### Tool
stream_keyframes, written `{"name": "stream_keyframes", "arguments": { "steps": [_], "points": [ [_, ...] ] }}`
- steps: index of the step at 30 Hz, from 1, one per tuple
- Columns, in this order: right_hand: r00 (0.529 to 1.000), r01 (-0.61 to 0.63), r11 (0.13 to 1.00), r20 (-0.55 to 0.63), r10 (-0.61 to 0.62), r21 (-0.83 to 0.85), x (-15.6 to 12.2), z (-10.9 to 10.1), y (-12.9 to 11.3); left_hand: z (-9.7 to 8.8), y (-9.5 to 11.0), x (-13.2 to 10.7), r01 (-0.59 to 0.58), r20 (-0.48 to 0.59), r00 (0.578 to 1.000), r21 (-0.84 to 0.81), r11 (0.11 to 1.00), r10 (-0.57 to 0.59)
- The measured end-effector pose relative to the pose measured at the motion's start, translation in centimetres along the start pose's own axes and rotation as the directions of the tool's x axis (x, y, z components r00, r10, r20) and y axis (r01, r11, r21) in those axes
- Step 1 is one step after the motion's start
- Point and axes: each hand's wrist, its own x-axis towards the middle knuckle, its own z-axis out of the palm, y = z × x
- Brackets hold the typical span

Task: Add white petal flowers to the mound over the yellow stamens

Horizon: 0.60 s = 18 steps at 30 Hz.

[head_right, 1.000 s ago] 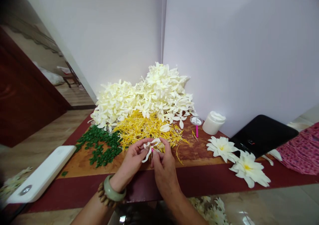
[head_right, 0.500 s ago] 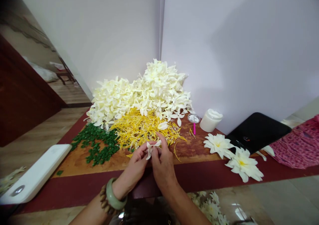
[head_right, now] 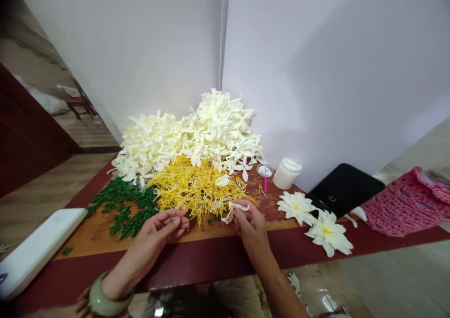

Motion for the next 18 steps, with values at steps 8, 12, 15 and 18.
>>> {"name": "stream_keyframes", "arguments": {
  "steps": [8,12,15,18],
  "points": [
    [0.999,-0.035,0.998,0.025,0.034,0.050,-1.0,-0.4,0.3,-3.0,0.9,-1.1,-0.049,-0.189,0.981,-0.041,0.998,0.040],
    [0.997,-0.030,1.000,0.076,0.030,0.008,-1.5,0.1,0.8,-4.2,1.0,-1.6,-0.121,-0.243,0.961,0.063,0.991,0.133],
    [0.995,0.006,0.999,0.102,-0.002,-0.038,-1.8,0.2,1.1,-4.6,0.8,-1.8,-0.133,-0.232,0.959,0.137,0.982,0.162],
    [0.995,0.029,0.999,0.102,-0.025,-0.043,-1.9,0.1,1.3,-4.3,0.5,-1.6,-0.149,-0.190,0.965,0.172,0.974,0.181]
  ]
}}
